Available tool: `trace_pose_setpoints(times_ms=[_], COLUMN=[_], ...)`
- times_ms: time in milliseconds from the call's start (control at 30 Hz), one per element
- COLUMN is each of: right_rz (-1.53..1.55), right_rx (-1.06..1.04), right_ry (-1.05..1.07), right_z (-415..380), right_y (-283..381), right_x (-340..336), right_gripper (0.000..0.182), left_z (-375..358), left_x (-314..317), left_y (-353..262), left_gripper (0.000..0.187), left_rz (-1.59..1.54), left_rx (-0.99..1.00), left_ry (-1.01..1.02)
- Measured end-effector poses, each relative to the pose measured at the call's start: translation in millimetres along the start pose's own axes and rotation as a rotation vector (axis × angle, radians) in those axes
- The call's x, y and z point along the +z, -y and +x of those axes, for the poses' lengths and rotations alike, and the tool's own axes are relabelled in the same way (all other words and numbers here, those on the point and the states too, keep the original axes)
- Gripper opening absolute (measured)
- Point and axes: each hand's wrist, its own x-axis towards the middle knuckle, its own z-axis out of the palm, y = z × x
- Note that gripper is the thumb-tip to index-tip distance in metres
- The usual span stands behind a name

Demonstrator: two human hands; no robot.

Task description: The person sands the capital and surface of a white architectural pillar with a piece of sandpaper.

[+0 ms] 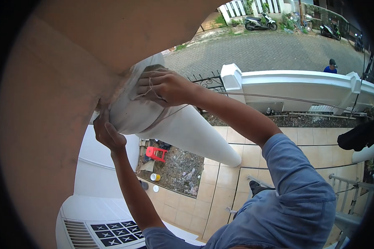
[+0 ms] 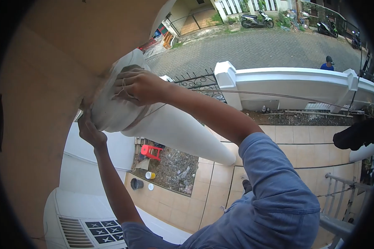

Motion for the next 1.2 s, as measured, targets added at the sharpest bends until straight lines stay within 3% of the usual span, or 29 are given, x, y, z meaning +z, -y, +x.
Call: trace_pose_setpoints(times_ms=[33,67,133,200,267,367,400,467,533,600,667,700,733,800,867,933,1000,1067,1100,1200], right_rz=[-0.024,0.008,0.039,-0.047,-0.057,-0.035,0.012,0.228,0.159,0.116,0.215,0.245,0.282,0.416,0.505,0.354,0.285,0.254,0.232,0.189], right_rx=[0.111,0.473,0.408,-0.046,-0.048,0.053,0.258,0.467,0.045,0.000,-0.032,0.017,0.244,0.514,0.751,0.639,0.229,0.067,0.164,0.343], right_ry=[0.052,0.041,-0.044,0.047,0.044,-0.004,-0.086,-0.017,-0.045,-0.010,-0.033,-0.115,-0.016,-0.196,-0.305,-0.305,-0.218,-0.210,-0.212,-0.289], right_z=[-6.1,-16.5,-23.7,-15.0,-5.3,-6.1,-8.9,-7.4,-7.2,-10.0,-6.0,-8.7,-9.8,-23.8,-20.5,-22.3,-27.0,-41.9,-54.3,-101.1], right_y=[-28.3,-46.6,-43.7,0.8,-6.3,-23.2,-51.1,-61.0,-38.5,-16.8,-39.7,-63.1,-78.1,-118.7,-103.6,-64.6,-3.7,57.2,70.6,97.3], right_x=[-10.6,-11.6,-6.1,4.5,6.9,-2.8,0.6,-6.4,6.1,7.2,4.0,11.6,-1.1,21.0,30.2,21.7,18.4,32.7,46.6,72.1], right_gripper=[0.018,0.017,0.016,0.029,0.029,0.022,0.017,0.016,0.018,0.021,0.018,0.015,0.017,0.021,0.020,0.018,0.021,0.033,0.035,0.042], left_z=[4.3,7.6,12.5,9.5,4.4,-1.7,-0.4,-4.0,-8.6,-6.0,-8.2,-8.3,-5.9,-6.2,-11.7,-13.2,-10.5,-7.5,-9.8,-10.9], left_x=[-4.7,-9.8,-13.2,-4.3,8.5,14.9,16.5,16.1,19.8,22.3,19.0,20.0,20.9,22.1,23.3,20.4,22.7,22.1,22.0,19.1], left_y=[0.7,0.4,-2.1,6.4,4.6,-2.9,-4.8,-2.1,8.4,2.6,5.6,2.2,2.9,0.7,11.6,16.5,11.8,8.0,3.3,-2.9], left_gripper=[0.054,0.054,0.054,0.054,0.055,0.058,0.059,0.061,0.062,0.061,0.062,0.063,0.063,0.064,0.064,0.064,0.065,0.067,0.071,0.074], left_rz=[0.008,0.015,0.022,0.018,0.037,0.044,0.104,0.165,0.182,0.147,0.140,0.139,0.144,0.188,0.228,0.272,0.209,0.229,0.130,0.082], left_rx=[0.026,0.052,0.043,0.040,0.076,-0.038,-0.006,0.024,0.057,0.023,0.013,-0.012,-0.013,0.033,0.062,0.092,0.056,0.063,-0.076,-0.206], left_ry=[0.069,0.134,0.136,0.093,0.055,-0.047,-0.072,-0.099,-0.096,-0.086,-0.102,-0.107,-0.102,-0.127,-0.126,-0.123,-0.132,-0.141,-0.129,-0.106])
